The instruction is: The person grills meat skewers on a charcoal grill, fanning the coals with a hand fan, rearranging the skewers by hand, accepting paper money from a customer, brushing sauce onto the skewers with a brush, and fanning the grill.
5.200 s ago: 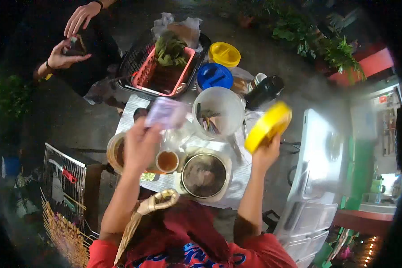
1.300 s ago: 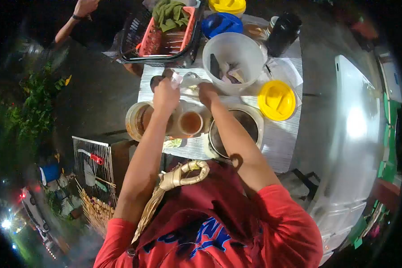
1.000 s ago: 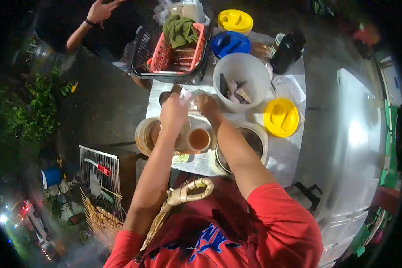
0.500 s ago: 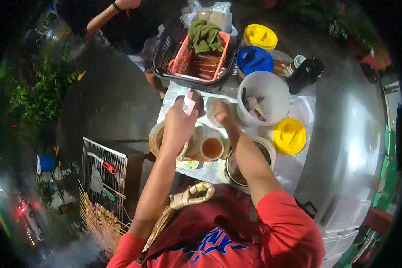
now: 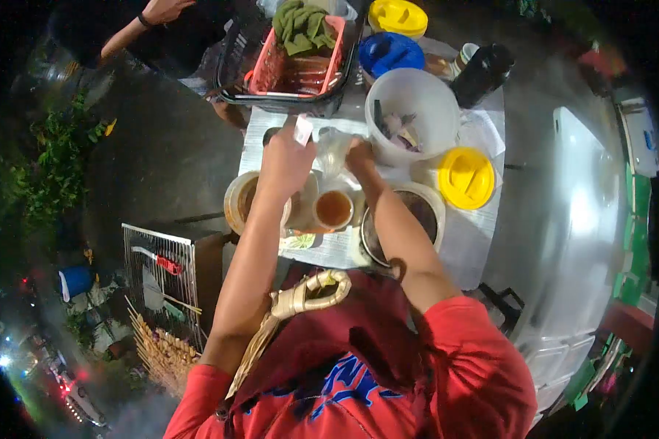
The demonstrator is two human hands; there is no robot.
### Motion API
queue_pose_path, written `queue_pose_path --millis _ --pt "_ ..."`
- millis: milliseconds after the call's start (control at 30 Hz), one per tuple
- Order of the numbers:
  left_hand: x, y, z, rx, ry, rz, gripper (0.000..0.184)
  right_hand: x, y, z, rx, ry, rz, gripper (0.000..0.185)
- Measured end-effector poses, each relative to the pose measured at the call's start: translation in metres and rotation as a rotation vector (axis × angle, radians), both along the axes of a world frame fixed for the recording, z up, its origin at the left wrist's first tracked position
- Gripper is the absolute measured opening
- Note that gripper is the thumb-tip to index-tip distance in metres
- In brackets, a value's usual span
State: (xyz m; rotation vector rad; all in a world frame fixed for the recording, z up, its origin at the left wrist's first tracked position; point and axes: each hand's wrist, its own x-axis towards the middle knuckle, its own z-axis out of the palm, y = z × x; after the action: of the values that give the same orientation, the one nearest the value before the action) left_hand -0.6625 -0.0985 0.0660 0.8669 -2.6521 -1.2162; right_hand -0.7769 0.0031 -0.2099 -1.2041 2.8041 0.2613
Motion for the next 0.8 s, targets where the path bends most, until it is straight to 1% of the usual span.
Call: queue_pose_path --millis 67,100,133,167,200,233,300,333,367,433,467,500,567,600,633,700,733,800 --pt "-0.003 0.003 0.013 0.031 -0.060 0.011 0.035 0.000 -0.009 0.018 -0.431 -0.356 -0.426 0.016" --pt "-0.003 -0.001 0.005 0.050 -0.054 0.000 0.033 -0.007 -0.016 -0.050 -0.796 -0.383 -0.330 0.015" --pt "-0.002 0.000 0.002 0.019 -0.049 -0.003 0.032 -0.013 -0.022 -0.117 -1.117 -0.417 -0.166 0.014" --pt "-0.004 0.000 0.001 -0.016 -0.036 -0.006 0.032 -0.015 -0.028 -0.119 -1.155 -0.345 -0.135 0.016" --pt "-0.005 0.000 0.001 -0.049 -0.021 -0.009 0.031 -0.016 -0.030 -0.112 -1.119 -0.265 -0.117 0.017" --pt "-0.004 -0.001 0.000 0.000 -0.017 -0.012 0.032 -0.016 -0.032 -0.103 -1.083 -0.183 -0.101 0.019" --pt "-0.001 0.001 -0.001 0.054 0.044 0.036 0.032 0.003 -0.024 -0.055 -0.861 -0.013 -0.101 0.023" --pt "-0.002 -0.001 -0.005 0.082 0.074 0.060 0.032 0.004 -0.025 -0.040 -0.750 0.070 -0.102 0.024" --pt "-0.003 -0.008 -0.034 0.287 0.232 0.163 0.030 0.005 -0.022 -0.016 -0.661 -0.040 -0.125 0.023" --pt "0.003 -0.012 -0.020 0.723 0.313 0.299 0.025 0.009 -0.012 0.043 -0.522 -0.395 -0.253 0.022" --pt "0.007 -0.013 -0.012 0.944 0.353 0.365 0.023 0.012 -0.008 0.062 -0.488 -0.501 -0.298 0.022" --pt "0.011 -0.012 -0.005 1.046 0.424 0.405 0.016 0.010 -0.006 0.043 -0.505 -0.526 -0.304 0.018" --pt "0.016 -0.015 0.013 1.019 0.321 0.508 0.015 0.012 0.008 0.006 -0.610 -0.323 -0.115 0.016" --pt "0.016 -0.017 0.019 1.007 0.272 0.553 0.015 0.012 0.016 0.001 -0.661 -0.215 -0.021 0.015" --pt "0.014 -0.018 0.013 1.067 0.318 0.575 0.015 0.019 0.018 0.041 -0.574 -0.328 -0.157 0.011" --pt "0.012 -0.019 -0.015 1.191 0.399 0.619 0.016 0.032 0.028 0.074 -0.666 -0.448 -0.300 0.009" --pt "0.015 -0.023 -0.023 1.190 0.431 0.512 0.016 0.036 0.031 0.088 -0.717 -0.504 -0.368 0.009" --pt "0.033 -0.034 -0.047 1.184 0.474 0.283 0.018 0.061 0.055 0.116 -0.911 -0.566 -0.375 0.015"
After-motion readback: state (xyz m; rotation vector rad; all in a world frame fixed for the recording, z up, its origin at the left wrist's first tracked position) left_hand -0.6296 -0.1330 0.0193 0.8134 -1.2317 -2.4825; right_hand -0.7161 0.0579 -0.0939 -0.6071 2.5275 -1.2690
